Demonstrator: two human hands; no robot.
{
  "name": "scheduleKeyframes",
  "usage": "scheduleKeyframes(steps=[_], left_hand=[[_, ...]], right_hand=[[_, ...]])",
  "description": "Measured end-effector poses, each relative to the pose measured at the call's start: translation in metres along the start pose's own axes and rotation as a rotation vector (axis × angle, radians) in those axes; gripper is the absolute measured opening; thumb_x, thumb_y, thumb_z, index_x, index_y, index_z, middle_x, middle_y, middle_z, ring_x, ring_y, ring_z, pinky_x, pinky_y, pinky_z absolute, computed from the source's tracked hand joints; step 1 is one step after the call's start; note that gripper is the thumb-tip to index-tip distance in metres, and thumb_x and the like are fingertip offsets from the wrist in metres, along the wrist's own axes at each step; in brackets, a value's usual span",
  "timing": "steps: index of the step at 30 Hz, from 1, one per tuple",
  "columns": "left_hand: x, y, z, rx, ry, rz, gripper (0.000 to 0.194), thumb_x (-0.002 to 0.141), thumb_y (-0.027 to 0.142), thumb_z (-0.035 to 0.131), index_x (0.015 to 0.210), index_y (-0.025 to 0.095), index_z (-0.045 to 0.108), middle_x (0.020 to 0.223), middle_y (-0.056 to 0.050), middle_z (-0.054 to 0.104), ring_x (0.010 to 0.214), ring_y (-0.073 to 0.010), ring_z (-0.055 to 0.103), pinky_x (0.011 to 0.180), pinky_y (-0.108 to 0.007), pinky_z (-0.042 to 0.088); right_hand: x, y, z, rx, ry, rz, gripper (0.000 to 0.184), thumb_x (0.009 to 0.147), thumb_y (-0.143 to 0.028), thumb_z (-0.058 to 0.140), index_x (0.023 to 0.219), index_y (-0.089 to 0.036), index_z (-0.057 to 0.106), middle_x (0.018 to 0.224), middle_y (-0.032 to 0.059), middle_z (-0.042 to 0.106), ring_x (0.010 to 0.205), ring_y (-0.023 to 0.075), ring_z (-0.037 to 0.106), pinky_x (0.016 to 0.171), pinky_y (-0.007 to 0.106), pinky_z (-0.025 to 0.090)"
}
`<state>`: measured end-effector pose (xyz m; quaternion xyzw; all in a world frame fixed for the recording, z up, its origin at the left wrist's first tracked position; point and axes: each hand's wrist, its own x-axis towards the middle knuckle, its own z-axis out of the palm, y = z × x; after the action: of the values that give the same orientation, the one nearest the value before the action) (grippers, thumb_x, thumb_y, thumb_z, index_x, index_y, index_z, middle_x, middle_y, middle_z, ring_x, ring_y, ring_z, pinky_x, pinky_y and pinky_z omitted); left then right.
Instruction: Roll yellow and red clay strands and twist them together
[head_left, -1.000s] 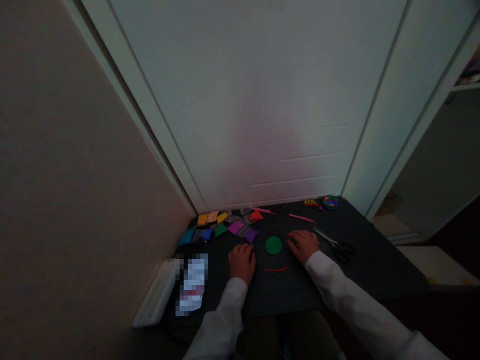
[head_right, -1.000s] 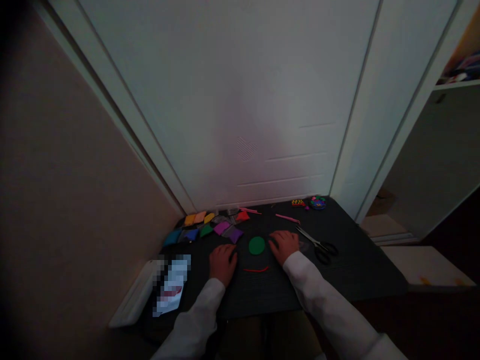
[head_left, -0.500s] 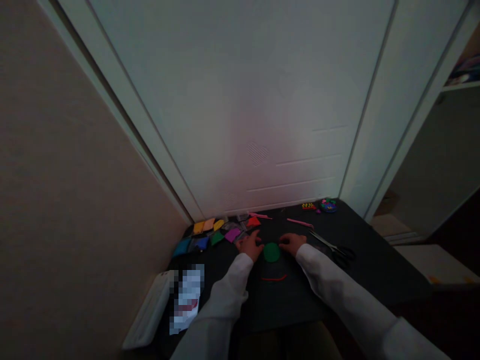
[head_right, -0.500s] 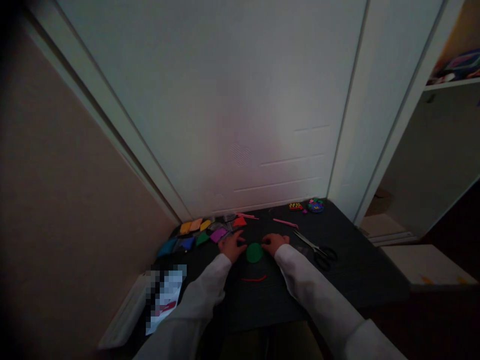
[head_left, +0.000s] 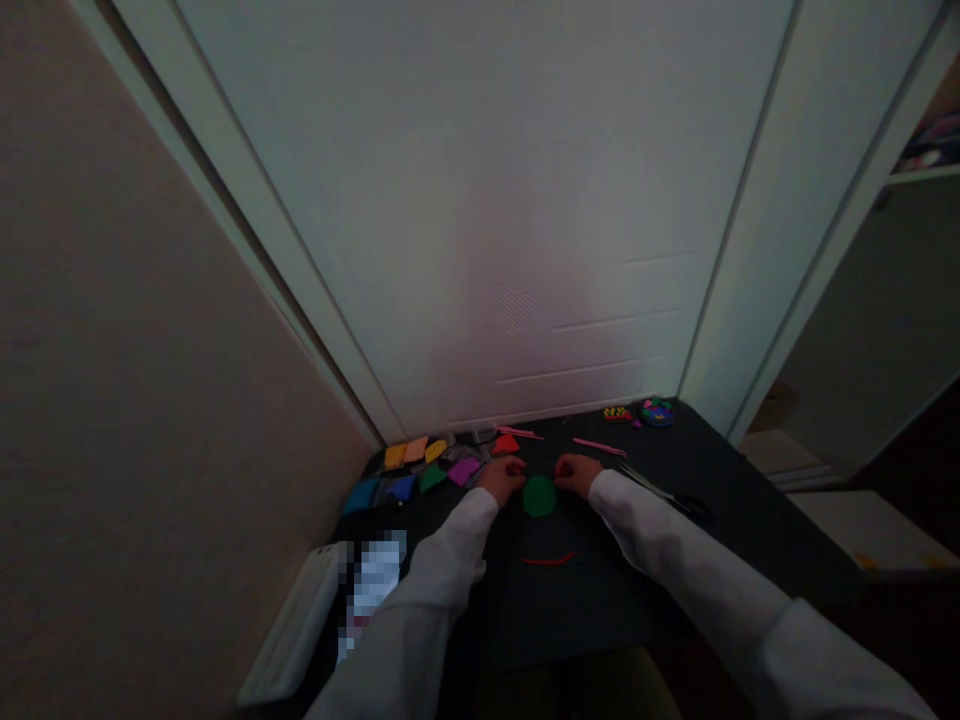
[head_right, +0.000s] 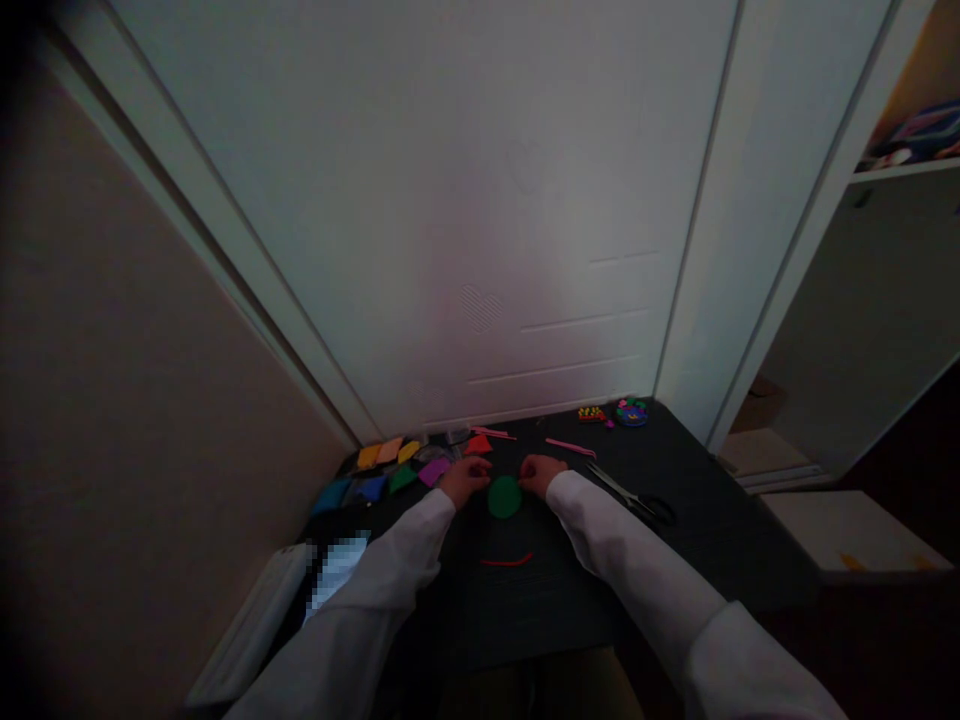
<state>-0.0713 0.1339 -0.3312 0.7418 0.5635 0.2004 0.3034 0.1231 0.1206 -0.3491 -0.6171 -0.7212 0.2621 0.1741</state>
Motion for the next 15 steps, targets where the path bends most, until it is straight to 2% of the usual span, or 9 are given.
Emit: scheduleKeyframes(steps=[7, 11, 15], left_hand=[[0.025, -0.005, 0.003, 0.006, 0.05, 0.033, 0.024, 0.06, 0.009, 0.056, 0.084, 0.014, 0.058, 0.078, -0.003, 0.061, 0.073, -0.0128, 0.057, 0.066, -0.024, 0.045], [0.034, -0.013, 0.008, 0.043, 0.036, 0.06, 0.025, 0.059, 0.007, 0.055, 0.082, 0.015, 0.059, 0.072, -0.001, 0.061, 0.069, -0.0123, 0.057, 0.064, -0.024, 0.046], [0.031, -0.016, 0.007, 0.072, 0.008, 0.089, 0.025, 0.061, 0.007, 0.053, 0.083, 0.017, 0.059, 0.074, 0.0, 0.061, 0.069, -0.0111, 0.057, 0.064, -0.022, 0.046]], right_hand=[[0.026, 0.008, 0.002, -0.021, 0.04, -0.021, 0.027, 0.066, -0.023, 0.055, 0.092, -0.022, 0.055, 0.085, -0.0005, 0.063, 0.076, 0.0135, 0.057, 0.063, 0.023, 0.041], [0.033, 0.01, 0.005, -0.066, 0.017, -0.037, 0.025, 0.062, -0.022, 0.058, 0.087, -0.023, 0.058, 0.081, -0.0019, 0.064, 0.074, 0.014, 0.058, 0.061, 0.023, 0.041], [0.029, 0.007, 0.004, -0.13, 0.02, -0.069, 0.022, 0.063, -0.023, 0.056, 0.085, -0.022, 0.058, 0.081, -0.0008, 0.064, 0.074, 0.0144, 0.058, 0.063, 0.023, 0.041]])
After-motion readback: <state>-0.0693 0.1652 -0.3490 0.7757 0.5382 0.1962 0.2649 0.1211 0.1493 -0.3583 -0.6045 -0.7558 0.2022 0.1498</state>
